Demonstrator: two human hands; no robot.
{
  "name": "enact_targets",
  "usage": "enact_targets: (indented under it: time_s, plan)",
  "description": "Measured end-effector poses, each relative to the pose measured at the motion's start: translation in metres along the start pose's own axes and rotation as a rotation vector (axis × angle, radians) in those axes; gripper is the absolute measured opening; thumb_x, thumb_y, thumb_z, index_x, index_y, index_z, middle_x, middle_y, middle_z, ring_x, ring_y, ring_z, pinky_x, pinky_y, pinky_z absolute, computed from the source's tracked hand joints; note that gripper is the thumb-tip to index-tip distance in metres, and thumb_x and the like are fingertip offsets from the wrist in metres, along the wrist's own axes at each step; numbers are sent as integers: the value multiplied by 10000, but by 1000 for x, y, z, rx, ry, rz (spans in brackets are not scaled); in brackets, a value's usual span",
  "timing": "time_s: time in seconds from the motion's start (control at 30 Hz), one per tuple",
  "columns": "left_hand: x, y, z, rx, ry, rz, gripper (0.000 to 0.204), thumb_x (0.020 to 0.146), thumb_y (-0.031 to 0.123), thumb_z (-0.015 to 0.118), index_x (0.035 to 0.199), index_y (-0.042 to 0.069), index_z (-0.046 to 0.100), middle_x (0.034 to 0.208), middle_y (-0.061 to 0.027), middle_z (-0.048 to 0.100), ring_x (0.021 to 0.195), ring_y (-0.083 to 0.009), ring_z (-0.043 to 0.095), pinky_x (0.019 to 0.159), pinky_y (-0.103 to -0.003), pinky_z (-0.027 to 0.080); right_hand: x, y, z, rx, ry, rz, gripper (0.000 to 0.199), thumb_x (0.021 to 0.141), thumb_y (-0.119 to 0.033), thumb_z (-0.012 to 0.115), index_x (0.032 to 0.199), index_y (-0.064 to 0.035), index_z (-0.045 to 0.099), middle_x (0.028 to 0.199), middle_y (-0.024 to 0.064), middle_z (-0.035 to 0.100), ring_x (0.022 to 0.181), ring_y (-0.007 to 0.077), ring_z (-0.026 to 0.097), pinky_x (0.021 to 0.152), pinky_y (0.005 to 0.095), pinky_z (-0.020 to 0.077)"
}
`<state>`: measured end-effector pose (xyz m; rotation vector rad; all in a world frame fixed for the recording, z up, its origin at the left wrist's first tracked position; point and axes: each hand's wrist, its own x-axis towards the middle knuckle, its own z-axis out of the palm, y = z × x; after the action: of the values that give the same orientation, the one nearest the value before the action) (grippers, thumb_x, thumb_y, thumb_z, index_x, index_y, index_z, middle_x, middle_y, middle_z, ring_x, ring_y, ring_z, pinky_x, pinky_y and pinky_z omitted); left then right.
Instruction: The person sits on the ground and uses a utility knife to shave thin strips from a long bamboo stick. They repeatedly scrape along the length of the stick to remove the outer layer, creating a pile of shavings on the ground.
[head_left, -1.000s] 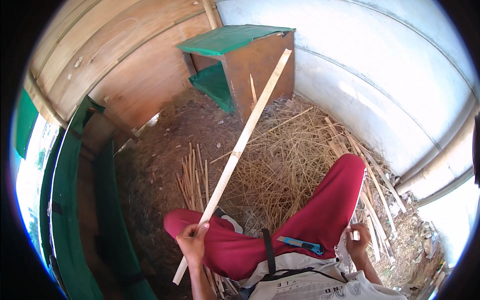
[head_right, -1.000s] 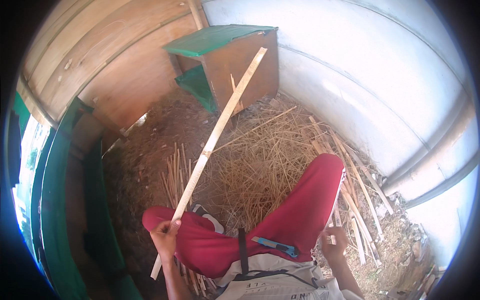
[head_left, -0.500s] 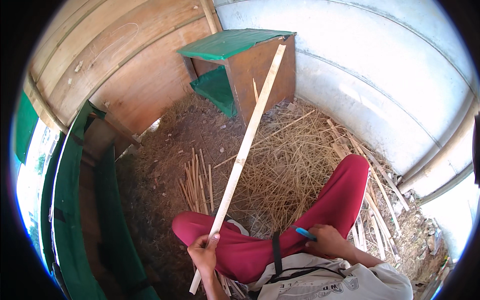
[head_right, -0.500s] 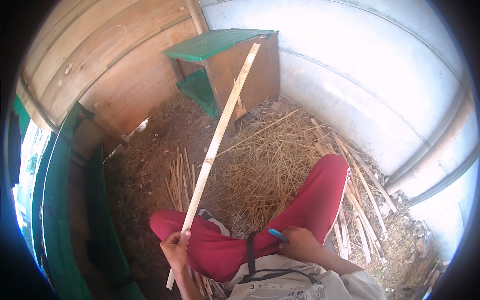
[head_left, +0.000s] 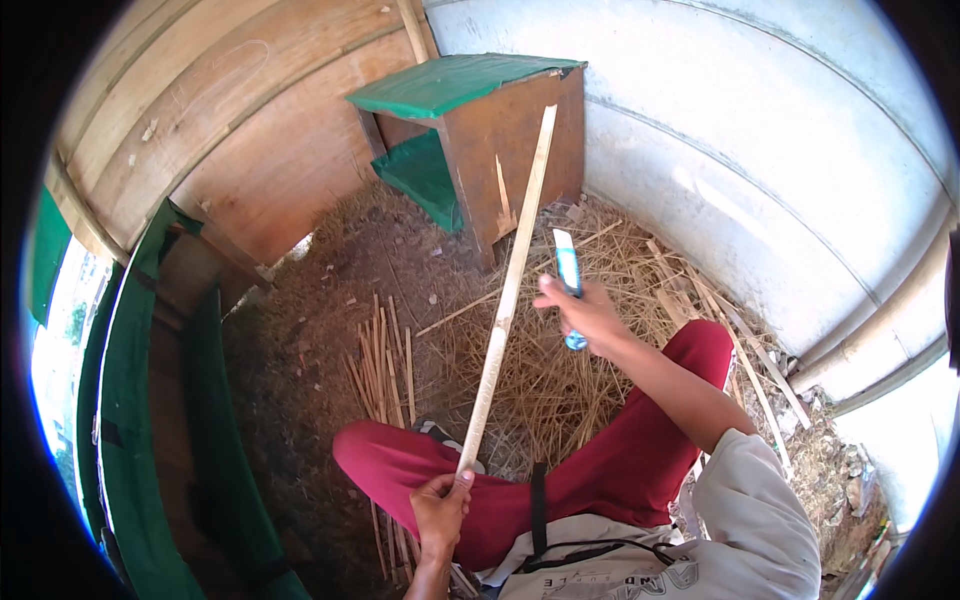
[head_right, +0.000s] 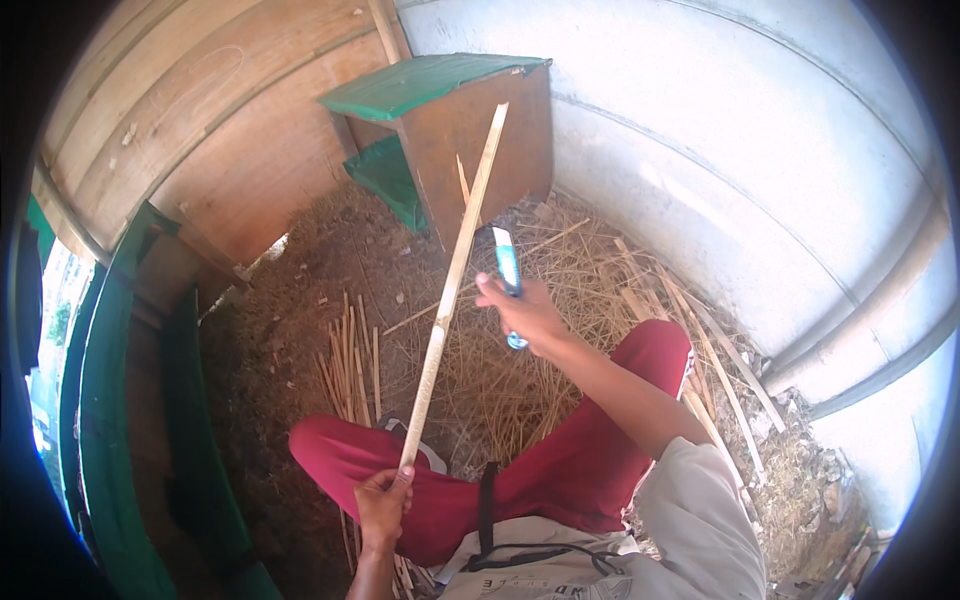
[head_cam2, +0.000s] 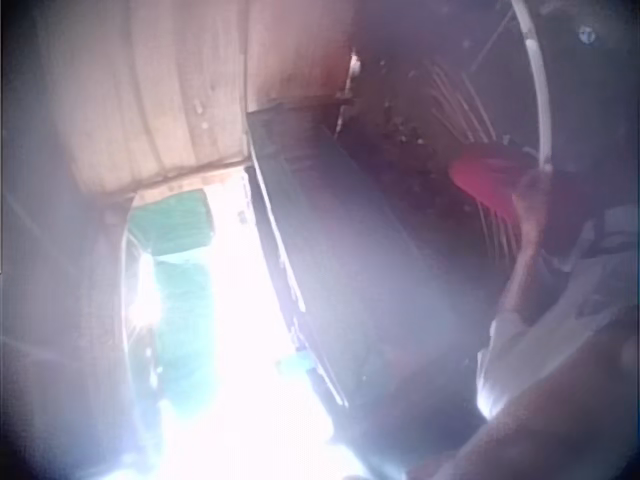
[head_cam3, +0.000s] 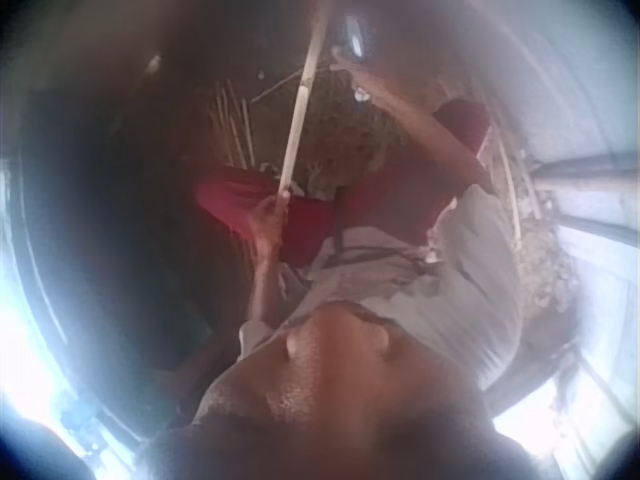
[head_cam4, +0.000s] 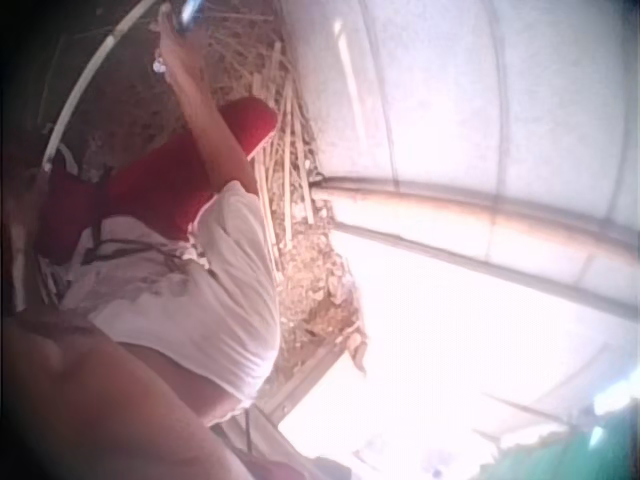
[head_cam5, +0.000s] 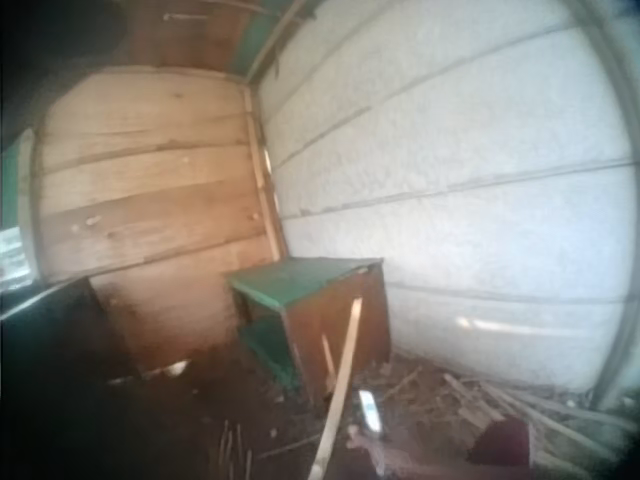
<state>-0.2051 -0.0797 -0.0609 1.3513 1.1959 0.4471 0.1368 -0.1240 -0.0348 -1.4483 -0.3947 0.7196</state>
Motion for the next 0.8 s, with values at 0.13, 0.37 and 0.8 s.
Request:
enact_targets:
  time_s: [0.13, 0.37, 0.8]
  plan:
    - [-2, -1, 10, 82, -43, -35, 241, 895, 207, 743, 849, -23, 687, 602, -1, 587, 475, -42, 505, 430, -193, 398, 41, 11, 14, -46, -72, 15, 306, 903, -269, 725, 854, 27, 663, 553, -12, 518, 414, 63, 429, 375, 244, 360]
    - [43, 9, 1, 561, -255, 374, 425, 900, 252, 723, 1164, -57, 598, 952, -154, 685, 853, -224, 663, 728, -344, 543, 61, 29, 5, 112, -11, 110, 222, 872, -167, 755, 873, 31, 653, 625, 17, 552, 460, 72, 467, 407, 251, 372]
    - [138, 82, 111, -101, -721, -104, 441, 1067, 414, 350, 1137, 11, 515, 769, -13, 465, 563, -92, 413, 496, -249, 378, 60, 11, -4, -563, 6, -222, 491, 999, -468, 483, 941, -8, 648, 593, 63, 545, 559, 208, 580, 565, 397, 471]
